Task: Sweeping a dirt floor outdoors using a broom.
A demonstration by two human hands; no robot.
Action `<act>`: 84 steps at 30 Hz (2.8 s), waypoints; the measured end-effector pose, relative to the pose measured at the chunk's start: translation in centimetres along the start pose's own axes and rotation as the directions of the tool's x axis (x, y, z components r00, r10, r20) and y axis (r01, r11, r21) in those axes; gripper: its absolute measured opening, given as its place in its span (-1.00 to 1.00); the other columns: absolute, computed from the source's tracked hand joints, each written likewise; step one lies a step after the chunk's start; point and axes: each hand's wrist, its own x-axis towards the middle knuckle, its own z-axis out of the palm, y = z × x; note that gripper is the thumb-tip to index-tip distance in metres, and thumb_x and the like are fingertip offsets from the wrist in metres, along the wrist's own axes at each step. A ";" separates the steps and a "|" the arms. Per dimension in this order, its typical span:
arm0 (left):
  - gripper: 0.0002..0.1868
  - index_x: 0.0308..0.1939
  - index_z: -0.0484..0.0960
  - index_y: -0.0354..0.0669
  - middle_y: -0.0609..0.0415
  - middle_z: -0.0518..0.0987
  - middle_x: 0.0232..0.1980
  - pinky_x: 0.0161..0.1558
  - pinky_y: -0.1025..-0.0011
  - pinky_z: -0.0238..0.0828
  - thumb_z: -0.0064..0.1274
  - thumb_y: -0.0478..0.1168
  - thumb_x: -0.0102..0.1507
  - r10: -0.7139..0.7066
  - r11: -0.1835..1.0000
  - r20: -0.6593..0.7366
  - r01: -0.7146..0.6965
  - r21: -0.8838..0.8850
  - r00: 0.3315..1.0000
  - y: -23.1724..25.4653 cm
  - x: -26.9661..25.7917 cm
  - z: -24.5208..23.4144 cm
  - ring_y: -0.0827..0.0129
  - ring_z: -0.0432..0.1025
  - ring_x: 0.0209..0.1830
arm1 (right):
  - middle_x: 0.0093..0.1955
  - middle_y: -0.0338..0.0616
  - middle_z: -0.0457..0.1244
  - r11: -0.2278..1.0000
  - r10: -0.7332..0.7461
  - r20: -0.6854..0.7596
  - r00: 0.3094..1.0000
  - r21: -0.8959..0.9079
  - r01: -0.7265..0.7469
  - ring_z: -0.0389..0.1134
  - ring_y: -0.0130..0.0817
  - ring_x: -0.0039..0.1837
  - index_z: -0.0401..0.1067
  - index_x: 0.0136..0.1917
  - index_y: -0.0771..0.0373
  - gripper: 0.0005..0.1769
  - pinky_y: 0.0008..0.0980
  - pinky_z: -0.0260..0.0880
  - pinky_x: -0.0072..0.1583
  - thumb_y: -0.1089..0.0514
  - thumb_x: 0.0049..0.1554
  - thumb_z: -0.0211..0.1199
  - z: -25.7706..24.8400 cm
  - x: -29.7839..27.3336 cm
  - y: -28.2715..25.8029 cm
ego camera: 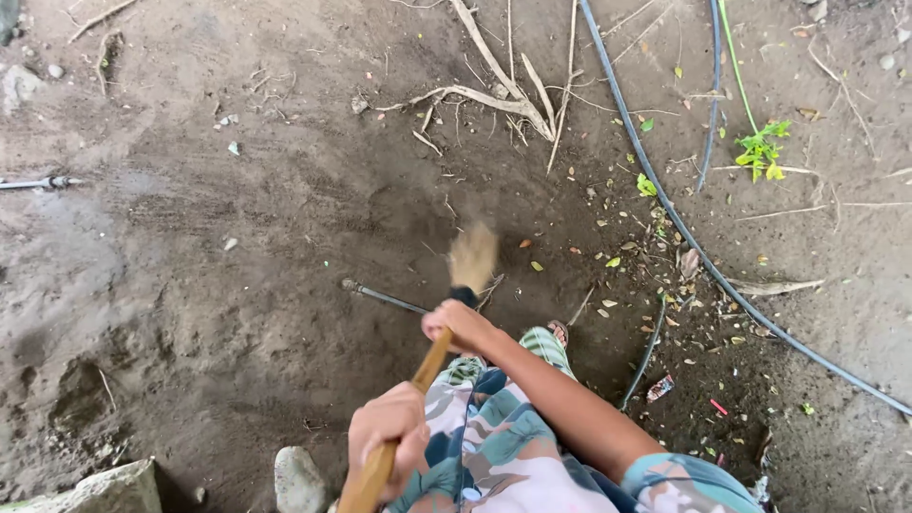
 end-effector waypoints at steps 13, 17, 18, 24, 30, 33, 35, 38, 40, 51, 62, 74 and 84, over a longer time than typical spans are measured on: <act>-0.72 -0.64 0.26 -0.30 0.09 0.29 -0.59 -0.31 0.31 0.20 -0.11 -0.43 0.18 -0.275 0.889 -0.157 0.189 -0.417 0.948 -0.5 -0.2 7.9 0.35 0.19 -0.52 | -0.36 -0.13 0.35 0.875 0.449 0.062 0.892 -0.233 -0.424 0.41 0.01 -0.23 0.44 -0.32 0.04 -0.89 -0.02 0.38 -0.22 0.22 -0.15 0.33 -12.0 -11.9 -1.8; -0.77 -0.65 0.28 -0.31 0.06 0.33 -0.60 -0.38 0.32 0.24 -0.09 -0.47 0.11 -0.051 0.989 -0.135 0.032 -0.142 0.989 3.3 2.5 11.2 0.34 0.24 -0.58 | -0.37 -0.12 0.30 0.980 0.091 -0.058 0.994 -0.169 -0.100 0.38 -0.02 -0.25 0.36 -0.33 0.07 -0.89 -0.09 0.32 -0.17 0.18 -0.05 0.28 -12.3 -7.7 0.1; -0.77 -0.65 0.28 -0.31 0.06 0.33 -0.60 -0.38 0.32 0.24 -0.09 -0.47 0.11 -0.051 0.989 -0.136 0.031 -0.142 0.989 2.9 2.7 12.5 0.34 0.24 -0.58 | -0.37 -0.12 0.30 0.980 0.091 -0.057 0.994 -0.170 -0.100 0.38 -0.02 -0.25 0.36 -0.33 0.07 -0.89 -0.09 0.32 -0.17 0.18 -0.05 0.28 -12.4 -8.2 1.1; -0.77 -0.63 0.28 -0.32 0.04 0.35 -0.58 -0.40 0.36 0.26 -0.05 -0.49 0.09 -0.136 0.989 -0.043 0.138 0.053 0.990 -1.7 1.8 17.3 0.32 0.28 -0.55 | -0.32 -0.07 0.32 0.995 0.094 0.024 0.995 -0.044 -0.093 0.38 -0.02 -0.21 0.42 -0.27 0.13 -0.95 -0.12 0.37 -0.13 0.22 -0.05 0.26 -13.0 -15.5 4.8; -0.65 -0.67 0.23 -0.24 0.09 0.33 -0.60 -0.22 0.32 0.37 -0.16 -0.44 0.22 -0.364 0.891 -0.172 0.288 -0.351 0.915 -4.2 0.3 19.4 0.34 0.23 -0.53 | -0.30 -0.06 0.36 0.933 0.331 0.123 0.936 -0.189 -0.305 0.43 0.02 -0.15 0.50 -0.29 0.13 -0.84 -0.08 0.42 -0.07 0.32 -0.18 0.23 -16.2 -24.1 4.3; -0.64 -0.67 0.21 -0.23 0.11 0.30 -0.61 -0.22 0.32 0.33 -0.14 -0.42 0.24 -0.338 0.878 -0.184 0.239 -0.415 0.923 -1.8 2.0 21.5 0.38 0.19 -0.54 | -0.31 -0.05 0.36 0.881 0.462 0.137 0.876 -0.180 -0.437 0.42 0.04 -0.14 0.52 -0.29 0.12 -0.84 -0.05 0.39 -0.11 0.32 -0.17 0.24 -19.5 -23.4 2.0; -0.67 -0.67 0.24 -0.28 0.09 0.31 -0.62 -0.30 0.33 0.28 -0.10 -0.42 0.20 -0.226 0.939 -0.132 0.179 -0.294 0.965 1.0 4.0 23.1 0.37 0.21 -0.56 | -0.33 -0.07 0.33 0.936 0.328 0.025 0.944 -0.141 -0.322 0.40 0.02 -0.19 0.43 -0.29 0.15 -0.87 -0.08 0.36 -0.15 0.30 -0.18 0.27 -21.3 -21.4 1.6; -0.71 -0.67 0.28 -0.30 0.08 0.34 -0.61 -0.36 0.34 0.31 -0.07 -0.42 0.14 -0.074 0.995 -0.034 0.071 -0.075 0.997 1.6 5.2 25.9 0.35 0.29 -0.57 | -0.36 -0.07 0.31 0.974 0.203 -0.098 0.974 -0.081 -0.211 0.37 0.01 -0.21 0.41 -0.30 0.16 -0.89 -0.10 0.34 -0.15 0.29 -0.11 0.30 -22.2 -19.5 2.0; -0.72 -0.67 0.27 -0.31 0.08 0.35 -0.60 -0.37 0.35 0.30 -0.06 -0.42 0.14 -0.058 0.998 0.005 0.058 -0.036 0.998 0.6 5.3 27.6 0.35 0.29 -0.57 | -0.37 -0.08 0.30 0.981 0.179 -0.118 0.977 -0.060 -0.187 0.36 0.00 -0.22 0.40 -0.30 0.17 -0.89 -0.10 0.33 -0.14 0.29 -0.11 0.30 -22.0 -20.6 3.5; -0.59 -0.65 0.19 -0.24 0.15 0.26 -0.60 -0.34 0.40 0.23 -0.16 -0.44 0.31 -0.495 0.789 -0.024 0.438 -0.430 0.869 -7.8 8.1 25.9 0.44 0.17 -0.54 | -0.32 -0.03 0.37 0.856 0.506 -0.027 0.862 -0.105 -0.506 0.41 0.06 -0.19 0.54 -0.29 0.13 -0.81 -0.08 0.40 -0.09 0.35 -0.19 0.23 -22.6 -29.3 7.5; -0.68 -0.63 0.21 -0.25 0.08 0.26 -0.59 -0.40 0.37 0.22 -0.01 -0.45 0.14 0.068 0.997 0.157 -0.073 0.030 0.985 -3.4 19.5 22.7 0.37 0.21 -0.55 | -0.38 -0.14 0.28 0.997 0.080 -0.216 0.973 0.015 -0.078 0.36 -0.07 -0.25 0.37 -0.25 0.17 -0.83 -0.19 0.28 -0.16 0.23 -0.09 0.35 -28.4 -8.0 9.1; -0.63 -0.62 0.25 -0.30 0.14 0.32 -0.58 -0.36 0.42 0.22 -0.11 -0.42 0.30 -0.477 0.792 0.072 0.464 -0.396 0.876 -11.4 21.7 20.0 0.43 0.22 -0.50 | -0.32 0.06 0.32 0.800 0.597 -0.098 0.796 0.005 -0.600 0.36 0.10 -0.21 0.51 -0.26 0.19 -0.91 -0.11 0.31 -0.21 0.26 -0.12 0.28 -28.3 -17.1 10.7; -0.70 -0.66 0.23 -0.29 0.08 0.32 -0.61 -0.41 0.38 0.25 -0.01 -0.44 0.11 0.038 0.991 0.130 -0.020 -0.136 0.991 -4.6 32.3 24.7 0.35 0.27 -0.59 | -0.38 -0.12 0.29 0.989 0.130 -0.297 0.946 0.100 -0.104 0.36 -0.12 -0.30 0.41 -0.25 0.18 -0.97 -0.23 0.30 -0.13 0.26 -0.05 0.19 -37.1 -1.9 12.8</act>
